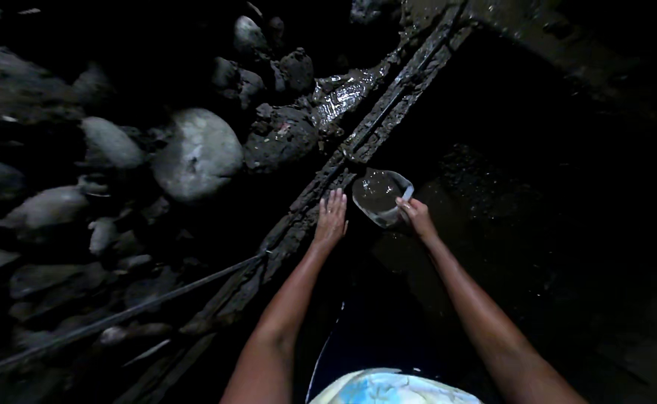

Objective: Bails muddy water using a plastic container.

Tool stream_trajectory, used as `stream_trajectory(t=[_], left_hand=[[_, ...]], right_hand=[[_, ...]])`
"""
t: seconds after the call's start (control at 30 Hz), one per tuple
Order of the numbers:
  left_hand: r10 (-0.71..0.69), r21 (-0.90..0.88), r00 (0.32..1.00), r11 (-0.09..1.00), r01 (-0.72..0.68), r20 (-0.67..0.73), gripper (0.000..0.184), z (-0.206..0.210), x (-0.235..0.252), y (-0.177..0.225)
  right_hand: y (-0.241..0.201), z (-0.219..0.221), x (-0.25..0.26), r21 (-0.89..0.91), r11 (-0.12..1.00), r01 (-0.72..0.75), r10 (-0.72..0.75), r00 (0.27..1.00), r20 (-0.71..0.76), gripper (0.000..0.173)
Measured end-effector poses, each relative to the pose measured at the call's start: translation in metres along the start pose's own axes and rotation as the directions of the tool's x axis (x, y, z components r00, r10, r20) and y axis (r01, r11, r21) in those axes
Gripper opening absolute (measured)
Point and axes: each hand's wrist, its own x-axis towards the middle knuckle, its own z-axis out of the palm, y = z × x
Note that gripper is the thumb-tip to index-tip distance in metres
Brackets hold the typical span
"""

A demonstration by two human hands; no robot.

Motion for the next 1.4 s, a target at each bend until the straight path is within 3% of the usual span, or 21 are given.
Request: stream_trajectory(t=[0.1, 0.23, 0.4, 0.57, 0.7, 0.77, 0.9, 1.03, 1.1, 1.2, 1.27, 1.4], left_hand=[[0.069, 0.024, 0.998, 0.997, -0.069, 0.01, 0.075, 0.011, 0.019, 0.001], [0.12, 0.05, 0.993, 0.992, -0.119, -0.02, 0.066, 0.017, 0.042, -0.001], [0.11, 0.108, 0.986, 0.986, -0.124, 0.123, 0.067, 0.011, 0.084, 0.004], [0.208, 0.14, 0.95, 0.959, -0.245, 0.234, 0.068, 0.007, 0.111, -0.007], [0.31, 0.127, 0.944, 0.938, -0.323, 0.113, 0.078, 0.003, 0.116, -0.029], [0.265, 0.134, 0.964, 0.955, -0.265, 0.018, 0.081, -0.002, 0.122, -0.038], [0.025, 0.132, 0.993, 0.991, -0.01, -0.116, 0.09, -0.019, 0.133, -0.046], [0.011, -0.045, 0.998, 0.999, -0.008, 0.061, 0.074, -0.026, 0.136, -0.036], [-0.104, -0.147, 0.988, 0.982, 0.119, 0.11, 0.071, -0.034, 0.139, -0.03], [-0.336, -0.241, 0.922, 0.894, 0.377, 0.194, 0.066, -0.05, 0.149, -0.017], [-0.317, -0.211, 0.925, 0.909, 0.359, 0.209, 0.058, -0.055, 0.149, -0.015], [-0.104, -0.089, 0.988, 0.989, 0.114, 0.117, 0.064, -0.038, 0.121, -0.023]], right_hand=[[-0.035, 0.003, 0.016, -0.105, 0.994, -0.028, 0.025, 0.999, -0.022, 0.05], [-0.056, 0.0, 0.04, -0.11, 0.994, -0.008, 0.0, 0.998, -0.066, 0.054], [-0.07, -0.015, 0.05, -0.088, 0.994, 0.057, -0.067, 0.991, -0.112, 0.053], [-0.073, -0.028, 0.05, -0.054, 0.996, 0.067, -0.073, 0.989, -0.128, 0.05], [-0.073, -0.04, 0.053, -0.07, 0.995, 0.072, -0.079, 0.991, -0.111, 0.047], [-0.077, -0.043, 0.053, -0.119, 0.991, 0.066, -0.078, 0.992, -0.097, 0.047], [-0.084, -0.04, 0.056, -0.267, 0.961, 0.078, -0.092, 0.995, -0.038, 0.05], [-0.102, -0.027, 0.055, -0.403, 0.911, 0.084, -0.092, 0.996, -0.001, 0.056], [-0.11, -0.021, 0.055, -0.448, 0.891, 0.08, -0.09, 0.996, -0.001, 0.058], [-0.113, -0.016, 0.057, -0.457, 0.884, 0.096, -0.114, 0.993, -0.012, 0.059], [-0.111, -0.017, 0.059, -0.443, 0.89, 0.108, -0.133, 0.991, -0.026, 0.058], [-0.111, -0.02, 0.059, -0.456, 0.876, 0.153, -0.165, 0.986, 0.014, 0.057]])
